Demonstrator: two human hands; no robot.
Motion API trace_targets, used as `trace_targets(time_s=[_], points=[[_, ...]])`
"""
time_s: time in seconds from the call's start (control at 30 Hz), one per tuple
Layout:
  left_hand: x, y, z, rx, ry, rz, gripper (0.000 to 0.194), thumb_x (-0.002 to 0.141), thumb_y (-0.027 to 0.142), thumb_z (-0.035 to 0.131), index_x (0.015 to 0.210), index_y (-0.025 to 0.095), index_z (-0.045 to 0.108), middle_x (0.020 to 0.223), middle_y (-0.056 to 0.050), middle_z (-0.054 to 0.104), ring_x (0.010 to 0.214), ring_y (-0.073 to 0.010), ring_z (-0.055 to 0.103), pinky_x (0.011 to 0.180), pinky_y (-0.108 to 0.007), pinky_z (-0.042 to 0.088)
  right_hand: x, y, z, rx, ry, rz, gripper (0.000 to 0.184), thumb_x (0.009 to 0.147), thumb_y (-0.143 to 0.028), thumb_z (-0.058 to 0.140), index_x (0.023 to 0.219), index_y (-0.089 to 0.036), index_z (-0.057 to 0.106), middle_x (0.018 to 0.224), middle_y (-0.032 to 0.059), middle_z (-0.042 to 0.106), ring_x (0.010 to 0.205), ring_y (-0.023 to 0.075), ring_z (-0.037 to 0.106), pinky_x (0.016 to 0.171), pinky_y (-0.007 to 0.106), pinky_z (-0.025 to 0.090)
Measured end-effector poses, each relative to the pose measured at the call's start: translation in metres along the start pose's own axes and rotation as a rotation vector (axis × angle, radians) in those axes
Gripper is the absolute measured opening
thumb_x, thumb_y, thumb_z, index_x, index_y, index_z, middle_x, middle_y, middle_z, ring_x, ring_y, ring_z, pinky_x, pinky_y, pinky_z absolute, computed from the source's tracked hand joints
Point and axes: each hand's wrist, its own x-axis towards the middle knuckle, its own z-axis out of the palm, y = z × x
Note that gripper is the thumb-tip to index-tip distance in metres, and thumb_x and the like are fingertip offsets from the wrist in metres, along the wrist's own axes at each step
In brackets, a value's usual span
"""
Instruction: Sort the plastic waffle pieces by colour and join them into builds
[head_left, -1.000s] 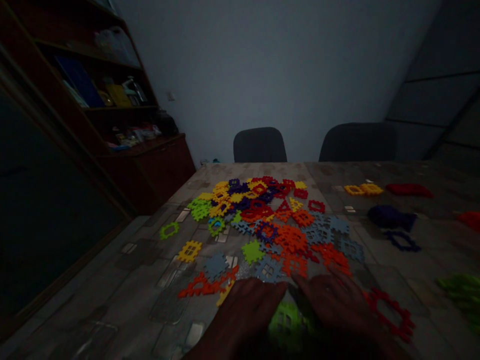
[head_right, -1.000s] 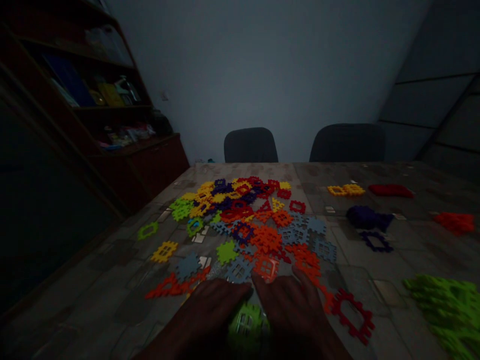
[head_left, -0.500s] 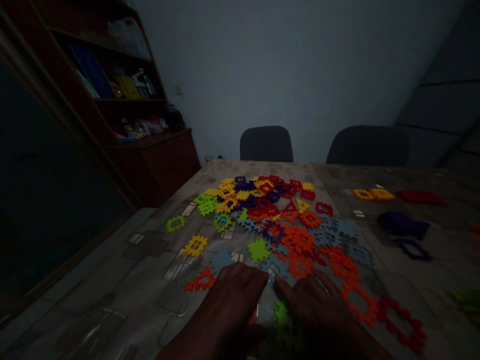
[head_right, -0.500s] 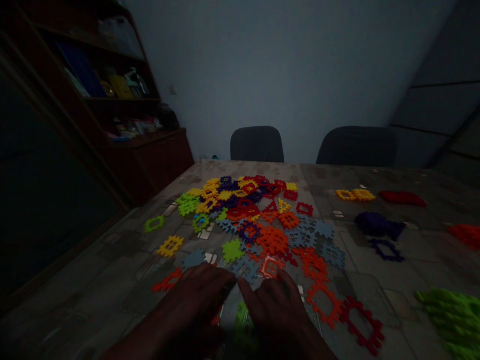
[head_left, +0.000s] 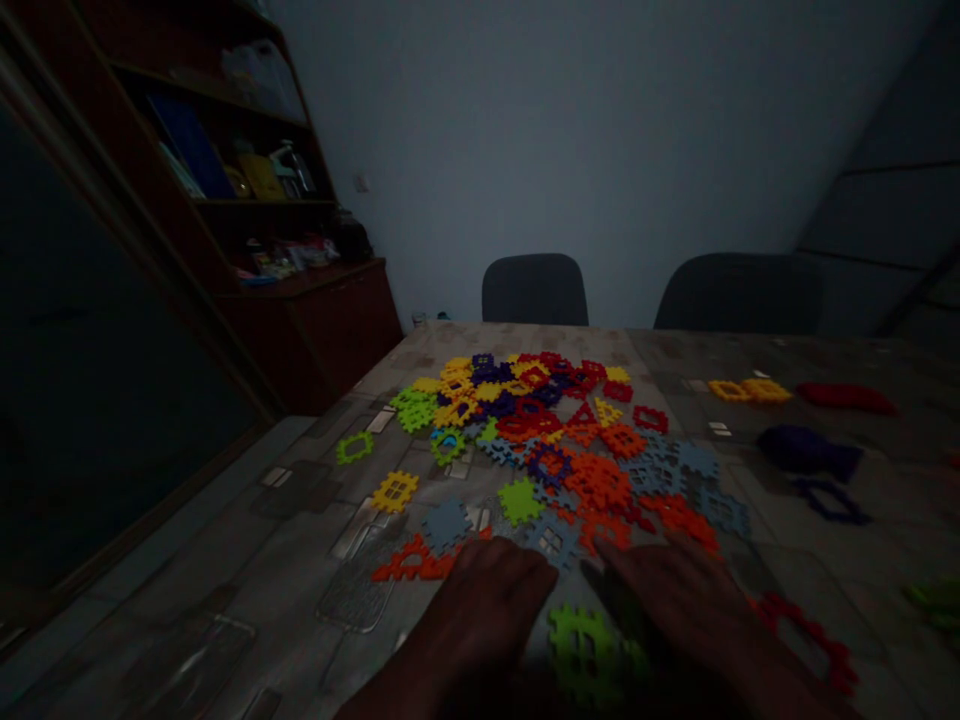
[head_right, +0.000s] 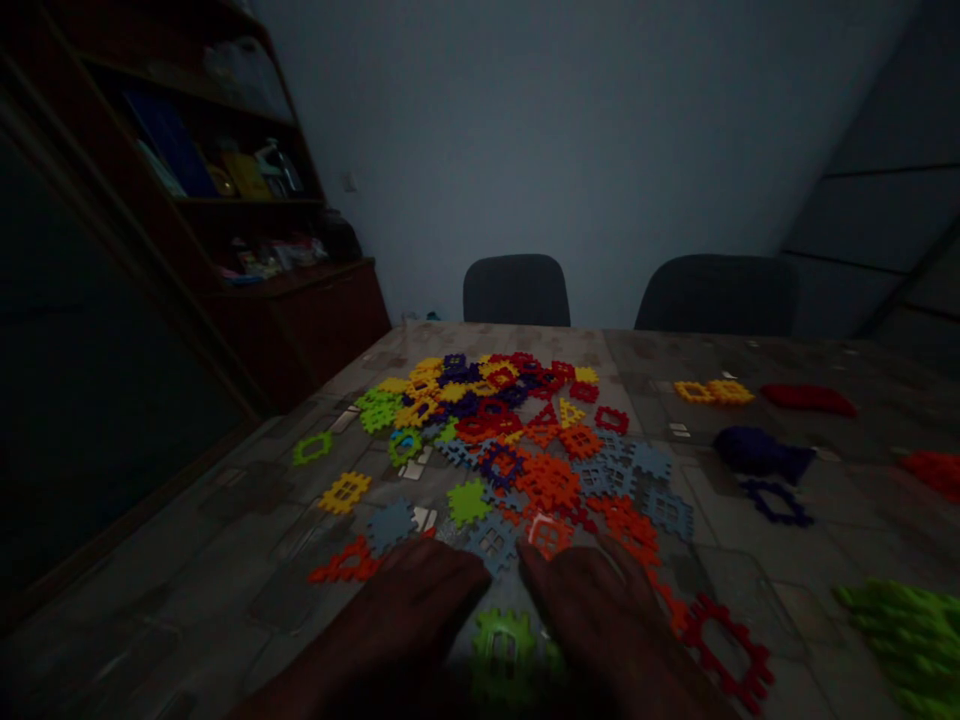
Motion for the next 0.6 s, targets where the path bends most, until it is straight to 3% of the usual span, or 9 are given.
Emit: trace_targets(time_s=[0.1,0.23,0.47,0.6], points=[[0.002,0.008,0.014,0.048,0.049,0.094,0.045,0.097,0.023,0.071,0.139,0.024,0.053,0.132,-0.007,0.07,0.114,-0.0278,0.064,0.098,-0.04,0.045,-0.022,0.013,-0.009,0.026,-0.031,0.087,0.11,0.066,-0.018,0.064,0.167,-0.025,0.022,0.128,0.0096,0.075,0.112,0.0358,0.07,0.101,0.057,0.049],[0.006,0.013,0.033,0.097,0.072,0.134,0.041,0.102,0.025,0.067,0.14,0.026,0.052,0.131,-0.006,0.071,0.11,-0.0263,0.065,0.097,-0.039,0.044,-0.04,0.014,-0.006,-0.014,-0.031,0.111,0.111,0.067,-0.017,0.063,0.168,-0.028,0.018,0.124,0.0086,0.076,0.108,0.0361,0.071,0.096,0.056,0.052],[0.009,-0.007,0.07,0.099,0.157,0.168,0.077,0.084,0.037,0.083,0.149,0.025,0.043,0.121,-0.01,0.073,0.103,-0.0303,0.066,0.09,-0.043,0.048,-0.031,0.008,0.006,0.014,0.001,0.123,0.113,0.062,-0.02,0.067,0.165,-0.021,0.021,0.11,0.0076,0.077,0.097,0.0323,0.07,0.095,0.049,0.049],[0.007,-0.009,0.069,0.05,0.168,0.168,0.088,0.079,0.032,0.087,0.152,0.027,0.037,0.121,-0.009,0.073,0.104,-0.0306,0.066,0.091,-0.044,0.048,-0.027,0.007,0.006,0.039,0.008,0.103,0.107,0.064,-0.025,0.068,0.162,-0.017,0.025,0.109,0.0091,0.076,0.095,0.0321,0.069,0.096,0.048,0.045]])
